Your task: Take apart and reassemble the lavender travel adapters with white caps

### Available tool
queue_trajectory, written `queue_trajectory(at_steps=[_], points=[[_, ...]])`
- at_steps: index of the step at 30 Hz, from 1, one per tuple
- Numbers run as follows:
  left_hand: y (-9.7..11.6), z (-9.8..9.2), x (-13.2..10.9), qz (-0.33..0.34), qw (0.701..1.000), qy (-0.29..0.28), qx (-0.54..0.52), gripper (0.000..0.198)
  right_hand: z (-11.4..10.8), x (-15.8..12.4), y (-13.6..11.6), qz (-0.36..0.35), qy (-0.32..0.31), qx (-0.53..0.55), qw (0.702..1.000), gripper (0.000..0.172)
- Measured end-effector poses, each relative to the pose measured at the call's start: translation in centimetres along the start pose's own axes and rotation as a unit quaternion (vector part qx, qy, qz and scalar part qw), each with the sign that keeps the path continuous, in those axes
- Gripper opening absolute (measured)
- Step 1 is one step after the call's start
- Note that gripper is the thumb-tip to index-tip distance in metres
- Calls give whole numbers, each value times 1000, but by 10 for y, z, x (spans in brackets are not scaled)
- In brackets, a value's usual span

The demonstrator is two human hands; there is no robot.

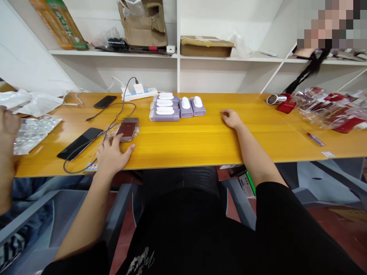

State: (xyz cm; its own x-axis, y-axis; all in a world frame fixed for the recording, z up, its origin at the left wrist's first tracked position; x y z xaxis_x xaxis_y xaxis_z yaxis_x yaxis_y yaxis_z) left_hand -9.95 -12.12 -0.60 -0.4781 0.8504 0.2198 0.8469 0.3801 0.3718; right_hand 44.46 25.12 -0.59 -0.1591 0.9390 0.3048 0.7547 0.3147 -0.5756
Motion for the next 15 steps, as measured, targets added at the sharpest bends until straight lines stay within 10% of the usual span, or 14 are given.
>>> queue_trajectory(at_steps=[15], points=[[3,-4,0,0,1000,-8,1,91,1,1,2,-10,-8,-27,1000,43]])
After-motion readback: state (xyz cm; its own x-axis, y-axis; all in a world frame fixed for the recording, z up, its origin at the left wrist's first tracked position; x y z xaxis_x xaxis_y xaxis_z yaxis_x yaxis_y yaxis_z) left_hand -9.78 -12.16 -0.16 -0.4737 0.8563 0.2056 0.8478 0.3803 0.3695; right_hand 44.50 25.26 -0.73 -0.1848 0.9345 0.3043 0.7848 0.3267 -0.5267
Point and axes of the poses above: each hand's wrist, its own x-axis towards the middle knuckle, its own z-axis out of the palm, y = z × x, the point moved 4 cm from there along x, towards the middle knuckle
